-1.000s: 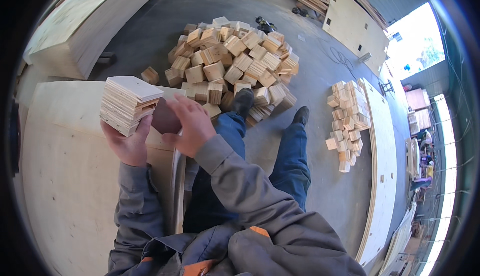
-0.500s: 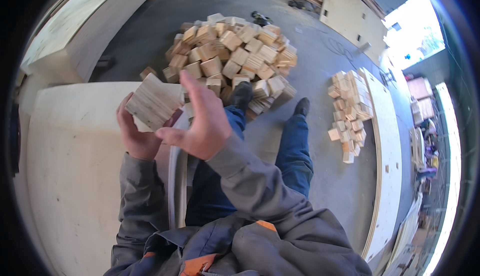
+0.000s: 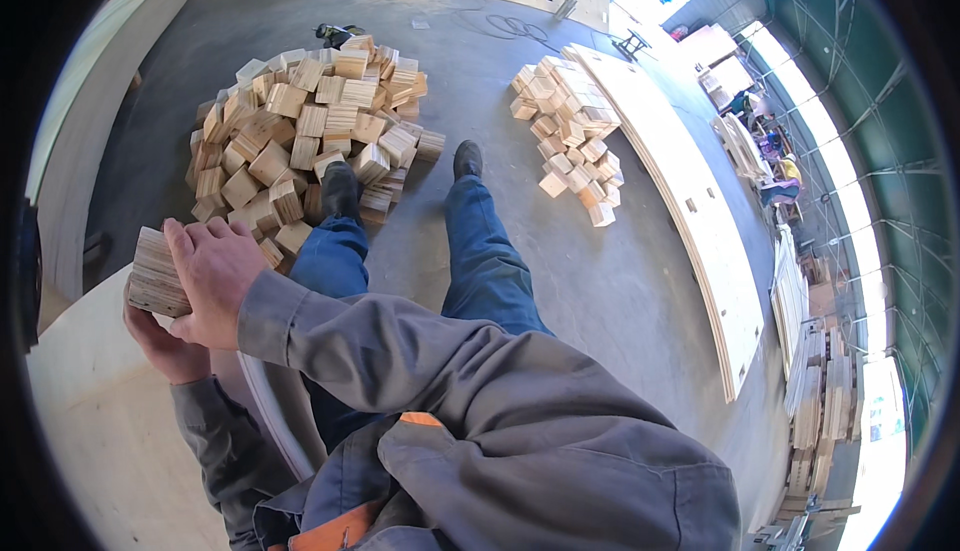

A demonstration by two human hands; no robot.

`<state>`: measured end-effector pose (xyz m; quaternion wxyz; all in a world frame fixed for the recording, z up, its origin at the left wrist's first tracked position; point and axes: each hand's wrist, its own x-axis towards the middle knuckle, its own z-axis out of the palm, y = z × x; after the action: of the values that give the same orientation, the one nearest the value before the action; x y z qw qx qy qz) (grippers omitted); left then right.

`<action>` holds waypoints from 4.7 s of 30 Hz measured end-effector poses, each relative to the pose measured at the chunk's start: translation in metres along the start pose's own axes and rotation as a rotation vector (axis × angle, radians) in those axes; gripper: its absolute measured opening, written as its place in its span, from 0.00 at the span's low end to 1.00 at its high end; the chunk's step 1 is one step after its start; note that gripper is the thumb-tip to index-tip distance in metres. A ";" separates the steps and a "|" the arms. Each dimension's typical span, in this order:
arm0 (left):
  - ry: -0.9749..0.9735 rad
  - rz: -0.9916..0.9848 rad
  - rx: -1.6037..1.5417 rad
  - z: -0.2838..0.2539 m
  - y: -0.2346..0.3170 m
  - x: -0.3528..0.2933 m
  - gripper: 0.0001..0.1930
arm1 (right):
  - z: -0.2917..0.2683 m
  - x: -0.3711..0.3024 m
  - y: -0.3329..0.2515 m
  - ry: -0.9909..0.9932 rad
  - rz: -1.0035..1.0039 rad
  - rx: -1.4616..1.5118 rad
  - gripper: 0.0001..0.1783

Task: The person sits on the floor and sands small wooden blocks one at a time using a sanding block. They repeatedly pick up blocks from a pile, sand multiple faces, and place the finished blocks into a separate pile.

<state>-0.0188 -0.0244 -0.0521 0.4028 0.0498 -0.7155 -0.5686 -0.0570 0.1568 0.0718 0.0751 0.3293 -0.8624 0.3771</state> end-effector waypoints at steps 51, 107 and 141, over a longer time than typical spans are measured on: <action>-0.122 0.108 0.861 -0.062 -0.052 0.020 0.34 | -0.072 -0.642 0.414 0.716 2.106 0.863 0.49; -0.076 0.039 0.720 -0.031 -0.032 0.008 0.29 | -0.119 -0.472 0.516 0.215 1.383 0.280 0.25; -0.036 0.059 0.699 0.000 0.010 -0.002 0.26 | -0.159 -0.194 0.357 0.129 0.635 0.195 0.34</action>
<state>-0.0137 -0.0198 -0.0451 0.3650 0.1540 -0.8750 -0.2783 -0.1492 0.5452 -0.1041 -0.0237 0.0253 -0.8752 0.4826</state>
